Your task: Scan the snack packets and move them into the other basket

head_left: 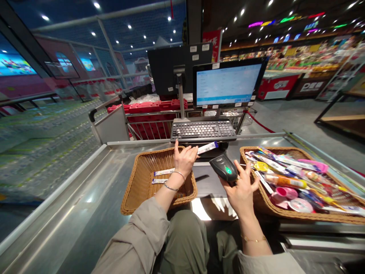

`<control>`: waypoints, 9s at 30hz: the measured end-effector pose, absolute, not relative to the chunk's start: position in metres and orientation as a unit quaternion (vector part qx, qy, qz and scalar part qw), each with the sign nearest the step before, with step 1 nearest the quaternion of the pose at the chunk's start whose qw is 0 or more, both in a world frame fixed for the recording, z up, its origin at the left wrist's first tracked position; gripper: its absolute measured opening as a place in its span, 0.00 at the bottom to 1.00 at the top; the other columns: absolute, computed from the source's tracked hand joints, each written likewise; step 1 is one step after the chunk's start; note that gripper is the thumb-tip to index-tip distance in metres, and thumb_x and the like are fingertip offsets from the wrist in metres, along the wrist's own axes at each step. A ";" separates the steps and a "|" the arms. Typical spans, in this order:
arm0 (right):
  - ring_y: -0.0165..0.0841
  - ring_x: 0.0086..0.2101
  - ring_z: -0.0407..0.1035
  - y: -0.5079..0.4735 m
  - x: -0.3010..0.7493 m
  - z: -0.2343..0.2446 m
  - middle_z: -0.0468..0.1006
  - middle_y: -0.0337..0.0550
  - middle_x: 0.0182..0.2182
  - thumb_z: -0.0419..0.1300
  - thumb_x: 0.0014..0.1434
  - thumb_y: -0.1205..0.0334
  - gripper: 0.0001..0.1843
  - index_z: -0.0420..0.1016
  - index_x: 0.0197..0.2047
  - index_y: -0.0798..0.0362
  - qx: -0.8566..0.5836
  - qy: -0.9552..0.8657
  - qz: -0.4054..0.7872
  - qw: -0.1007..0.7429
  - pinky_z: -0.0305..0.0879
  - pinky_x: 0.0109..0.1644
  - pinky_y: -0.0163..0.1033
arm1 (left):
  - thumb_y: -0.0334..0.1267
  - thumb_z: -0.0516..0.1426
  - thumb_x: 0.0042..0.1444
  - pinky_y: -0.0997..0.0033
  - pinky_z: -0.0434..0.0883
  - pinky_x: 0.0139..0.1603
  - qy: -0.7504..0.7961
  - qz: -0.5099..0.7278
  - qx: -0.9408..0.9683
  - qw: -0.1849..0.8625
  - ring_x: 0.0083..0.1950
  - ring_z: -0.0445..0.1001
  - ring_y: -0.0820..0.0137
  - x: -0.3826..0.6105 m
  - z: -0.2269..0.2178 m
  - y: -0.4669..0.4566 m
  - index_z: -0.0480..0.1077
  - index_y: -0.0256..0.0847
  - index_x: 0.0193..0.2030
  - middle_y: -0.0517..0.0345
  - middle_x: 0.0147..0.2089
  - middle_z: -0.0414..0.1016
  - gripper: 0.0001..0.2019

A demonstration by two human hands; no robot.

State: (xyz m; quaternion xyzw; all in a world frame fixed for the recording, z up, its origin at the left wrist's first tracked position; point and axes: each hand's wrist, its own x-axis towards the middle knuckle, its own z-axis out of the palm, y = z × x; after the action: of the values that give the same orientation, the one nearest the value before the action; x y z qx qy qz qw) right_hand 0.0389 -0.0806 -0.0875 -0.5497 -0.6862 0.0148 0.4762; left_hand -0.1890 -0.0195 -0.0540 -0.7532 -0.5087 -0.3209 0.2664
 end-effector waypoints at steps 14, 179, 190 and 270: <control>0.57 0.71 0.43 -0.082 0.042 -0.085 0.68 0.54 0.64 0.57 0.62 0.51 0.14 0.75 0.37 0.53 -0.557 -0.681 0.009 0.475 0.33 0.65 0.79 | 0.42 0.58 0.65 0.28 0.33 0.74 -0.510 -0.332 -0.753 0.251 0.52 0.81 0.57 -0.185 -0.049 -0.022 0.75 0.47 0.57 0.52 0.48 0.84 0.15; 0.54 0.69 0.49 -0.054 0.002 -0.095 0.74 0.50 0.60 0.55 0.56 0.47 0.17 0.77 0.40 0.49 -0.565 -0.706 0.115 0.410 0.28 0.65 0.79 | 0.45 0.66 0.55 0.41 0.55 0.68 -0.651 0.108 -0.748 -0.067 0.58 0.73 0.55 -0.334 -0.137 -0.065 0.75 0.44 0.46 0.50 0.53 0.79 0.14; 0.54 0.70 0.50 -0.057 0.005 -0.093 0.74 0.50 0.60 0.56 0.56 0.44 0.19 0.76 0.39 0.50 -0.564 -0.698 0.131 0.421 0.26 0.66 0.76 | 0.46 0.68 0.52 0.45 0.55 0.67 -0.659 0.173 -0.729 -0.060 0.58 0.71 0.53 -0.347 -0.160 -0.063 0.72 0.40 0.46 0.45 0.53 0.77 0.19; 0.55 0.70 0.47 -0.072 0.025 -0.085 0.72 0.50 0.62 0.57 0.59 0.51 0.14 0.77 0.40 0.50 -0.544 -0.696 0.085 0.461 0.32 0.65 0.81 | 0.39 0.51 0.68 0.27 0.40 0.73 -0.654 -0.214 -0.700 0.191 0.76 0.51 0.53 -0.238 -0.028 -0.066 0.72 0.46 0.56 0.51 0.71 0.63 0.14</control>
State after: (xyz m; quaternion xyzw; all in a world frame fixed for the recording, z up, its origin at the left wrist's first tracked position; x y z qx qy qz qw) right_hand 0.0250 -0.0717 -0.0850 -0.5438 -0.6960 0.0853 0.4610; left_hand -0.2376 -0.0660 -0.0280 -0.7001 -0.6541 -0.2135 0.1910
